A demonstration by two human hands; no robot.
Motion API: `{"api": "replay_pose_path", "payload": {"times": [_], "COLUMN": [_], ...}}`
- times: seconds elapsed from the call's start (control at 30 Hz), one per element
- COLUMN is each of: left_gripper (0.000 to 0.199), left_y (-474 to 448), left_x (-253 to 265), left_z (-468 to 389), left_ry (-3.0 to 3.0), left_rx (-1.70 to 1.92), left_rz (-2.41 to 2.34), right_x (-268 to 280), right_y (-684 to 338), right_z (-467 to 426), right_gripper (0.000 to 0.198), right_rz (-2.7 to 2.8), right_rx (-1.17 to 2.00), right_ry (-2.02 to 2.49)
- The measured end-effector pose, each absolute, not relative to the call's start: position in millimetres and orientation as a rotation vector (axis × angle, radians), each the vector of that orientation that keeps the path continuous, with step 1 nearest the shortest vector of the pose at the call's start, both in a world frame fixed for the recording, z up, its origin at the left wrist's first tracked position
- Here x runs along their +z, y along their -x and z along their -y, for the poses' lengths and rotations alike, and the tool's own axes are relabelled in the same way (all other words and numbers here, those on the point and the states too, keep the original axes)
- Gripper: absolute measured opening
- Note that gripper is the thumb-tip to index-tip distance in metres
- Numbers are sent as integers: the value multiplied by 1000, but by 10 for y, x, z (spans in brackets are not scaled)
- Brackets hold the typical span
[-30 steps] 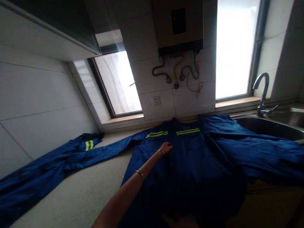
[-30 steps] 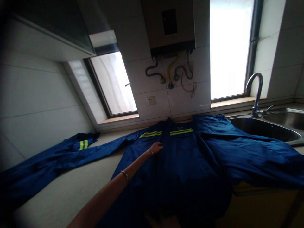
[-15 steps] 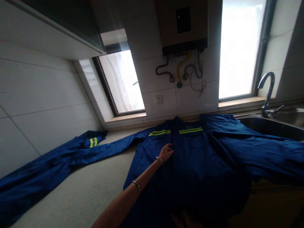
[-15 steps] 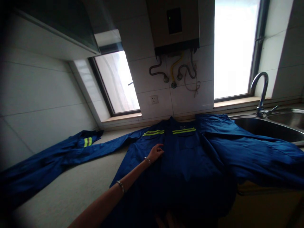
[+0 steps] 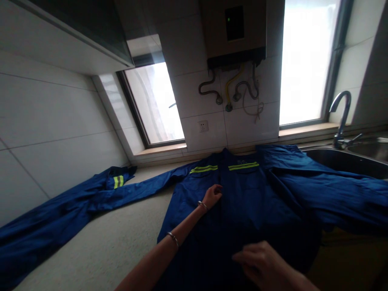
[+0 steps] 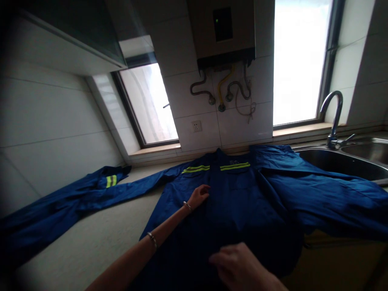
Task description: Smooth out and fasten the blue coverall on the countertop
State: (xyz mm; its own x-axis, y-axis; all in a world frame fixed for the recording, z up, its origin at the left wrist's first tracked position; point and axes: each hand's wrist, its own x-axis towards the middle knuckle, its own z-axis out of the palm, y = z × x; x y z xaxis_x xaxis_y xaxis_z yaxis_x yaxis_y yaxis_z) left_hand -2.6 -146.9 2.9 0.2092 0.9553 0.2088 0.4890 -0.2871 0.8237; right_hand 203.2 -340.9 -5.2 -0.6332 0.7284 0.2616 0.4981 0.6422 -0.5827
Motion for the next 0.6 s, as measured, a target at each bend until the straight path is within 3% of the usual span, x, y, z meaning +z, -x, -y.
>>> {"api": "replay_pose_path", "payload": {"times": [0.2,0.37,0.43,0.6], "left_gripper": [31,39,46,45], "left_y": [576,1758,2240,2966], "left_x": [426,637,605,512], "left_z": [1316,1303,1374,1632], "left_ry": [-1943,-2066,-1847,-1561], "left_rx": [804,630,307,-148], "left_rz": [-1430,-2195,-2582,-2811], "right_x": [524,381,290,-11], "right_y": [-2826,-3310,-3437,-3694], "right_z": [2302,1491,1232,723], "right_gripper": [34,48,53,66], "right_rz": [2409,2529,2517,2448], "right_rx": [89,-197,-279,-346], "right_ry": [1137,1267,1363,1624]}}
